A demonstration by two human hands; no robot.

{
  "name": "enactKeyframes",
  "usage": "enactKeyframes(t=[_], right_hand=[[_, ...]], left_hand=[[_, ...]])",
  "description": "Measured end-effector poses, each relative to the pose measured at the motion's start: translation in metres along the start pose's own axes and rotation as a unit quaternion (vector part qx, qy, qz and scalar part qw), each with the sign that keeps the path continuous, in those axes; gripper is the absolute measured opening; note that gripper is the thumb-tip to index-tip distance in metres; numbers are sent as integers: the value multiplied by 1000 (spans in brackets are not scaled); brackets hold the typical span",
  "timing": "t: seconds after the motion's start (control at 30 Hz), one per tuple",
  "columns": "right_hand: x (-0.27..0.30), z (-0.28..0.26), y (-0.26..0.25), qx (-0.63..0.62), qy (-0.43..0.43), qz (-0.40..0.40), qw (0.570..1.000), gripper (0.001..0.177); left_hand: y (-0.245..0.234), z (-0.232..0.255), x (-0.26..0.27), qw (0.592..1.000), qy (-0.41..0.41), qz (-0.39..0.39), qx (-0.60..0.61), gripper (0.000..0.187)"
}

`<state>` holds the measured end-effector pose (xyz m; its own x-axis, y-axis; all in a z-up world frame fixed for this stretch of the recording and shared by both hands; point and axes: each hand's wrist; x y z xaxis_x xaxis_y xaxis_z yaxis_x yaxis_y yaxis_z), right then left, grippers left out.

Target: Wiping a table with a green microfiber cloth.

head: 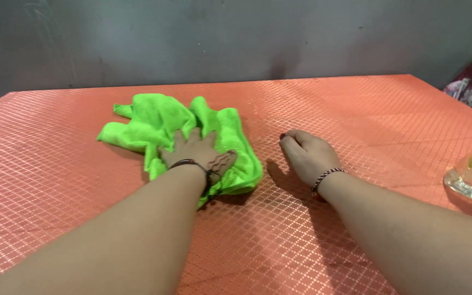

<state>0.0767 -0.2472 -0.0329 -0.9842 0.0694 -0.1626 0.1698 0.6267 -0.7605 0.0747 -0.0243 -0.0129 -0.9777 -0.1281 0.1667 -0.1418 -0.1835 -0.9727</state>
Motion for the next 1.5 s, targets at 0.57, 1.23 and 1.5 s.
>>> enactKeyframes(t=[0.57, 1.23, 1.5], right_hand=[[-9, 17, 6, 60, -13, -14, 998, 50], [-19, 53, 10, -103, 6, 50, 993, 43], [-9, 42, 6, -78, -37, 76, 993, 38]], left_hand=[[-5, -55, 81, 990, -136, -6, -37, 86], [38, 39, 140, 978, 210, -4, 5, 91], [25, 45, 99, 973, 228, -16, -33, 84]])
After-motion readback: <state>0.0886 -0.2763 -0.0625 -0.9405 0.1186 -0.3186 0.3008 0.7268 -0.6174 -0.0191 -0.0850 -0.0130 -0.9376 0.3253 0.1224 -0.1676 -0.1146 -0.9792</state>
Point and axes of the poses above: each hand's wrist, its own x-axis away from the middle knuckle, its own y-axis out of the palm, z = x × y
